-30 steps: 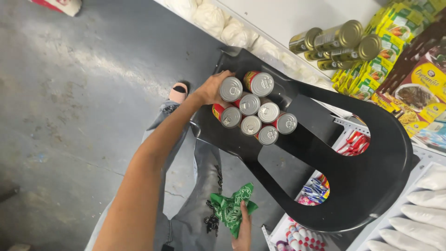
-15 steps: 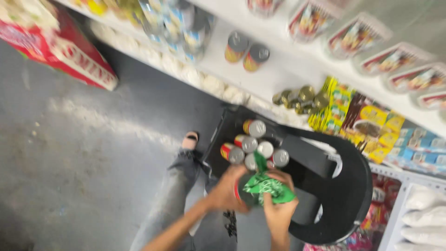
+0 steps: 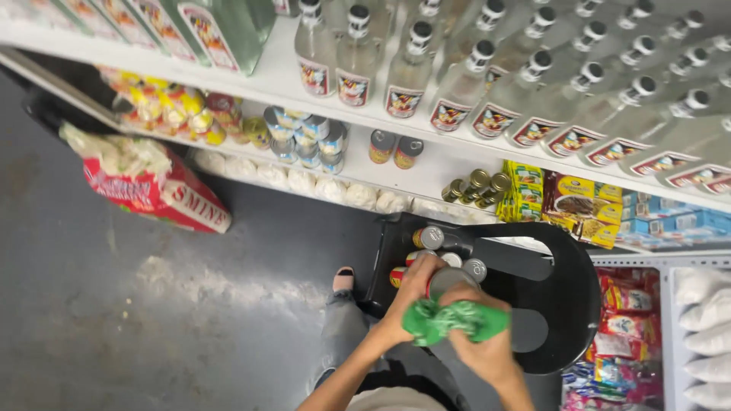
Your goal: Wiping canned goods with a cloth and organizing them on a stool and shelves in a grocery store.
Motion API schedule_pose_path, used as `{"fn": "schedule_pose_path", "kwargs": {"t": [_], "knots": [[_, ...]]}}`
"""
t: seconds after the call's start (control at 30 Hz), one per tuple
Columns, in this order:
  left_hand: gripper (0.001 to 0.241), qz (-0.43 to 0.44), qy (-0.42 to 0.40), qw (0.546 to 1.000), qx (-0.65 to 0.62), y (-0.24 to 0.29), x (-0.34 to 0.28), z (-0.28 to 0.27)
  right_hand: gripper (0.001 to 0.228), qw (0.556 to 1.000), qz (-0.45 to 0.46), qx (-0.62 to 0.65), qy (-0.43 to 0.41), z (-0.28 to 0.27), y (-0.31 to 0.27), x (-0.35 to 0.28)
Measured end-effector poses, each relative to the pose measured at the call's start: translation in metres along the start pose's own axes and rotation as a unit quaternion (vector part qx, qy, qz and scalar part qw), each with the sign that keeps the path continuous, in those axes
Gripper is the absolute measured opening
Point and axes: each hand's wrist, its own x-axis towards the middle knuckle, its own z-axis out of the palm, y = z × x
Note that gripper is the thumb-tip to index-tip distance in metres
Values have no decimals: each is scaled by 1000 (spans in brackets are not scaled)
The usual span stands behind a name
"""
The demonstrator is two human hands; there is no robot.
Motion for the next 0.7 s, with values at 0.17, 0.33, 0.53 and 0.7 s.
{"fn": "schedule_pose_path", "kwargs": {"t": [0.17, 0.33, 0.53, 0.7], "knots": [[81, 8, -32, 998, -55, 30, 23, -7, 29, 972, -9, 132, 192, -41, 27, 3], [76, -49, -34, 924, -377, 31, 27, 28, 20, 931, -76, 194, 301, -28, 6, 1], [78, -129, 37, 841, -524, 21, 30, 47, 23, 923, -135, -198, 301, -10, -1, -45], [78, -29, 2, 910, -414, 55, 32, 47, 30, 748, 149, 412, 499, -25, 12, -34]]}}
